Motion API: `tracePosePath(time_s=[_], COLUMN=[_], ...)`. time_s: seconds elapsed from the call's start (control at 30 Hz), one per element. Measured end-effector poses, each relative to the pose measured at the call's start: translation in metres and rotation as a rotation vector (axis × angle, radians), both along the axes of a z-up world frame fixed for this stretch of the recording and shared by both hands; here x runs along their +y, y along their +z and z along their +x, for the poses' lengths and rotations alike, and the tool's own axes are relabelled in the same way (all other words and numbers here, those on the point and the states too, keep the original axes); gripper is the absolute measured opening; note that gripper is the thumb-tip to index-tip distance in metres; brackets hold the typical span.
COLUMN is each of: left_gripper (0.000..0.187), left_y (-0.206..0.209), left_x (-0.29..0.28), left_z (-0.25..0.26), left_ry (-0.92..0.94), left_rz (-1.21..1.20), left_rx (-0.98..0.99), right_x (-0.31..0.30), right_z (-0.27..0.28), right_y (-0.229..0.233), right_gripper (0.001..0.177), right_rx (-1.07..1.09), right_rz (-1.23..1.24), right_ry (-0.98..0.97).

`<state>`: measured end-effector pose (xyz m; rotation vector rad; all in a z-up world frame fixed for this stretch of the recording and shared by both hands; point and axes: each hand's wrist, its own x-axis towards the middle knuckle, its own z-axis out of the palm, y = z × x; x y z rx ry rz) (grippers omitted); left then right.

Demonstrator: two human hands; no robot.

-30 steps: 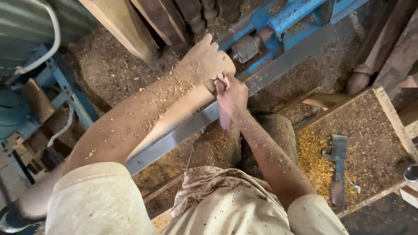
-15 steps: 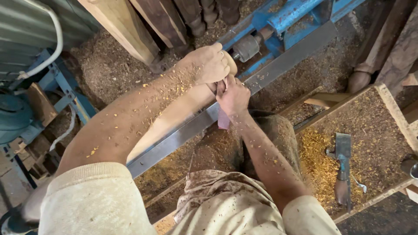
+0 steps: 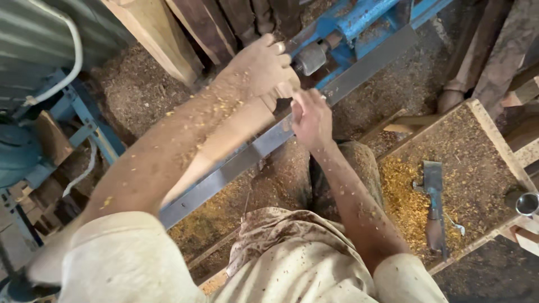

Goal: The person shapes a rotating wooden spindle on a lathe using a chisel and a gouge. They refine the contours of the spindle's head and neck, removing wood shavings and smoothing the surface. The person switches between tools to achieve different cuts and finishes.

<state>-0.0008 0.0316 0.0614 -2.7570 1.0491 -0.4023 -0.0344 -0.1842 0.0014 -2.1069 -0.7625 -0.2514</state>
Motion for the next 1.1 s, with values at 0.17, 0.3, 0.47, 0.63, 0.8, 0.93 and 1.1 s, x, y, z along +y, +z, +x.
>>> tracePosePath(time_s=[0.17,0.3,0.47,0.63,0.8,0.93,1.1], left_gripper=[0.014,0.013,0.011,0.009,0.008,0.008,0.008], left_y=[-0.008,-0.02,-0.025,-0.025,-0.024,-0.018,-0.013], left_x=[0.011,0.018,0.028,0.027,0.023,0.016,0.009], left_z=[-0.001,-0.004,-0.008,-0.004,-0.002,0.007,0.009], left_ry=[0.093,0.088,0.064,0.063,0.079,0.093,0.096], left_rz=[0.181,0.26,0.26,0.246,0.233,0.241,0.251], left_rx=[0.182,0.23,0.234,0.228,0.23,0.225,0.226], right_x=[0.025,0.038,0.043,0.039,0.036,0.028,0.027], right_z=[-0.007,-0.019,-0.02,-0.012,-0.005,0.001,-0.002], right_y=[-0.003,-0.006,-0.009,-0.021,-0.028,-0.028,-0.021], right_gripper=[0.04,0.046,0.05,0.034,0.032,0.031,0.035], right_rx=[0.009,0.058,0.195,0.261,0.32,0.408,0.365], right_rz=[-0.135,-0.166,-0.128,0.021,0.024,0.009,0.098], right_ry=[0.014,0.004,0.003,0.008,0.02,0.075,0.08])
